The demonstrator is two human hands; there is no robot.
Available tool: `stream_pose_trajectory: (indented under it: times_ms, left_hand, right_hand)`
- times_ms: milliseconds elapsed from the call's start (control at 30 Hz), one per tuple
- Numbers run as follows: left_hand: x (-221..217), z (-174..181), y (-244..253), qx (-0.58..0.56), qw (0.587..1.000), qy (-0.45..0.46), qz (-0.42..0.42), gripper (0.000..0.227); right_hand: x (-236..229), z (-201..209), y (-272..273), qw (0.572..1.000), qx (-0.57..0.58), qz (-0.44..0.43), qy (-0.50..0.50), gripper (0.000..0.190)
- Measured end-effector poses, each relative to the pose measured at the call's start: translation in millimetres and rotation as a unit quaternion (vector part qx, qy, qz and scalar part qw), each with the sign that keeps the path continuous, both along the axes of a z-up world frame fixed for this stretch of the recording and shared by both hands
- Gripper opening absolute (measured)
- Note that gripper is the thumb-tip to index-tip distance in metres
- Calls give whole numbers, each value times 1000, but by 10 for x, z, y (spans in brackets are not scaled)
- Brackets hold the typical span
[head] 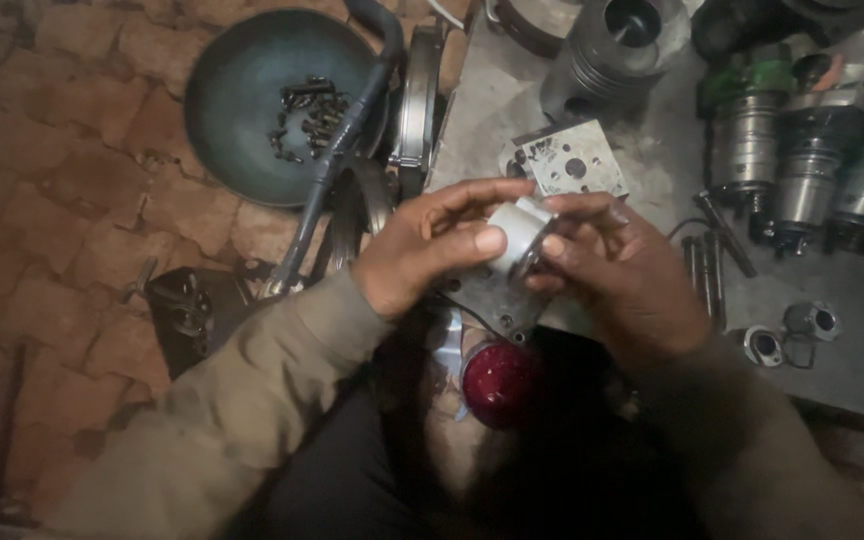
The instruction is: The person assembles small engine components by hand, inserting a ring into a metal housing and using a tool to press it into place. They then attach the housing to a larger engine block and tighten it with a wrench.
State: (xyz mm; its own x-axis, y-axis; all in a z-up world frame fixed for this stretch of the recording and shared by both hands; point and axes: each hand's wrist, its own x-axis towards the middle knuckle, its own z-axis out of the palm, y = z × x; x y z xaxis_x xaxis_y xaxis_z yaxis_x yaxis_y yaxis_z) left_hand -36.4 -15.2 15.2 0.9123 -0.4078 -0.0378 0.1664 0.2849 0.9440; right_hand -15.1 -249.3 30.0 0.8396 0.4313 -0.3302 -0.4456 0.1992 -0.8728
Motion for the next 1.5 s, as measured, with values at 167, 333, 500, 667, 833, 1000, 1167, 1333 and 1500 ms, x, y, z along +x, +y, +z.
stream_pose_trajectory:
  times_ms: [167,333,500,667,833,1000,1167,1333,1500]
  left_hand:
    - [-59,-53,-62,-27,999,-14,21,66]
    - [-85,-46,-55,62,995,-22,74,63]
    - [-145,31,-62,283,934,-147,160,61]
    - [-242,69,-170,461,840,-234,166,68]
    - [-249,52,-304,532,772,-307,164,64]
    - [-263,13,-446,590,728,-316,151,62]
    - [-270,0,-504,617,697,-328,162,64]
    - [-268,20,-448,633,700,-305,128,70]
    - [-265,76,-436,636,712,-273,120,71]
  right_hand:
    - [43,-122,14,999,21,28,14,37]
    - [55,-239,-69,999,-32,30,16,34]
    - [99,-373,-139,991,-100,40,-76,31]
    - [113,-404,-284,987,-106,41,-114,28]
    - [102,-345,-330,986,-118,31,-116,26]
    - [43,-281,-286,964,-201,30,-173,28]
    - [-43,-182,-225,906,-344,49,-241,27]
    - [-89,-94,-159,867,-421,74,-257,33]
    - [-95,-35,-131,868,-411,129,-246,43]
